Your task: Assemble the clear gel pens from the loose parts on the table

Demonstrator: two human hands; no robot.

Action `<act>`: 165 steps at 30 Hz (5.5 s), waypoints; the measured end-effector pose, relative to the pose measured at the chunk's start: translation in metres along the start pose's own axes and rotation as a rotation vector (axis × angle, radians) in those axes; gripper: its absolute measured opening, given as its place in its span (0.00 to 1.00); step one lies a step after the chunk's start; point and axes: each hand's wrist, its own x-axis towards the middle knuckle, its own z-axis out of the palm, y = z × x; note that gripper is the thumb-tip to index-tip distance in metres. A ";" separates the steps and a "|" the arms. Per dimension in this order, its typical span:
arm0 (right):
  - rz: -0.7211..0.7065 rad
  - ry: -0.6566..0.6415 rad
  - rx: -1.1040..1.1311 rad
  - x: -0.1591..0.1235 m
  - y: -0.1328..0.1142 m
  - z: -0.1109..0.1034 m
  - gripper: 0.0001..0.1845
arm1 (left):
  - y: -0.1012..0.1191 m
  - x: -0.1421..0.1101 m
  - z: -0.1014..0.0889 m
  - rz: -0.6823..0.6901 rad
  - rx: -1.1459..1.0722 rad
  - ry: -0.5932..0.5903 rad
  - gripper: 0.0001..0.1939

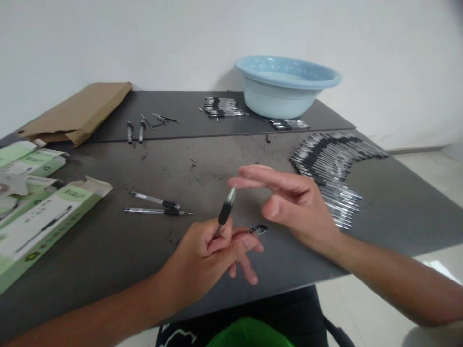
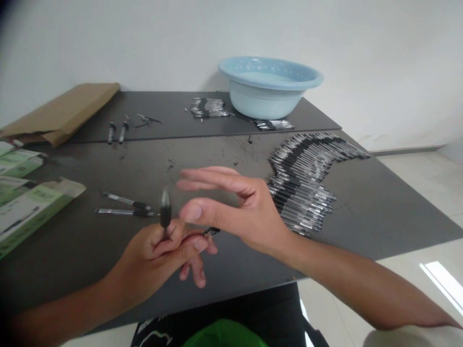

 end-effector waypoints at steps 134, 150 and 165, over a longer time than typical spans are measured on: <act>0.067 -0.067 -1.171 0.167 0.002 -0.097 0.19 | -0.045 0.010 -0.018 0.091 -0.006 -0.120 0.41; 0.258 -0.272 -1.517 0.299 0.119 -0.119 0.15 | -0.062 0.046 -0.022 0.084 0.601 -0.199 0.23; 0.249 -0.249 -1.422 0.319 0.145 -0.119 0.16 | -0.087 0.053 -0.023 0.152 0.324 -0.169 0.16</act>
